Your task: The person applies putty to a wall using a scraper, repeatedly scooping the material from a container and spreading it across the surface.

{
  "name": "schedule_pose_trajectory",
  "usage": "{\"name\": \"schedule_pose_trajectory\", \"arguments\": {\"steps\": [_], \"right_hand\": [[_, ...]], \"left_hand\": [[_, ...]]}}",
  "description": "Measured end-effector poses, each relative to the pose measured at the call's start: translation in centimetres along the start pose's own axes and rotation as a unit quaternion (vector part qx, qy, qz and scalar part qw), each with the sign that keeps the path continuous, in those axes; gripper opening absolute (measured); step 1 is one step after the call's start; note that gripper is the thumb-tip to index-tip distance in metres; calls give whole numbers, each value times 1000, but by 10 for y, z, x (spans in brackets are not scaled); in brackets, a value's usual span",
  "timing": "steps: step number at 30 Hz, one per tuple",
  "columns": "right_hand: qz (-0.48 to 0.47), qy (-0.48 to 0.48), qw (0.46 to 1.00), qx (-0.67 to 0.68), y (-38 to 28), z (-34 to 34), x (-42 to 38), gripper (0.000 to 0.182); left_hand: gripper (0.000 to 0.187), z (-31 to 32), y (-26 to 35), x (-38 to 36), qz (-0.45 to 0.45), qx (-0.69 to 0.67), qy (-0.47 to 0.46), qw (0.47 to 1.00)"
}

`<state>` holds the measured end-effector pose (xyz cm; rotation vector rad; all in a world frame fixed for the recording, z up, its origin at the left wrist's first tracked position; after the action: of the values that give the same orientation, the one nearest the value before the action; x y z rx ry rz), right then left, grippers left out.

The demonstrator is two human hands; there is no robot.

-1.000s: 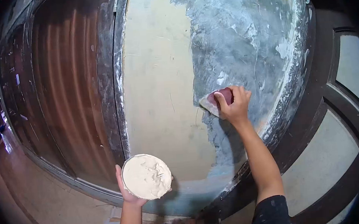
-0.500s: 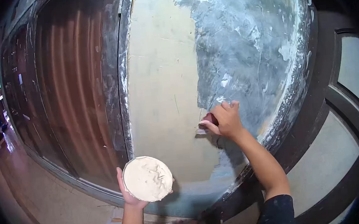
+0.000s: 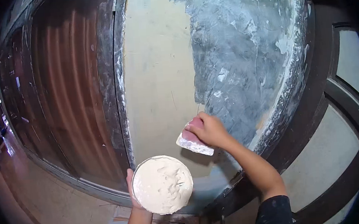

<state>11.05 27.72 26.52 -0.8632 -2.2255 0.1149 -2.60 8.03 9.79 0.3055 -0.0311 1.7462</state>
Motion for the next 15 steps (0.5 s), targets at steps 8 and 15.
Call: {"name": "schedule_pose_trajectory", "arguments": {"steps": [8,15], "right_hand": [[-417,78,904,-43,-90,-57,-63,16],[-563,157,809,-67,-118,-67,-120,21]], "left_hand": [[91,9,10,0,11,-10,-1,1000],[91,19,15,4,20,27,2,999]]}}
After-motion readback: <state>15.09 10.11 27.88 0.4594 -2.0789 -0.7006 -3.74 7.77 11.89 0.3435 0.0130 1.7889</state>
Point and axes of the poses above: each hand's wrist, its own x-axis towards the middle knuckle, its own z-axis out of the palm, y = z × x, the point moved 8 cm from there along x, towards the middle knuckle, and after that the axes turned 6 degrees about y, right-handed, at the moved point
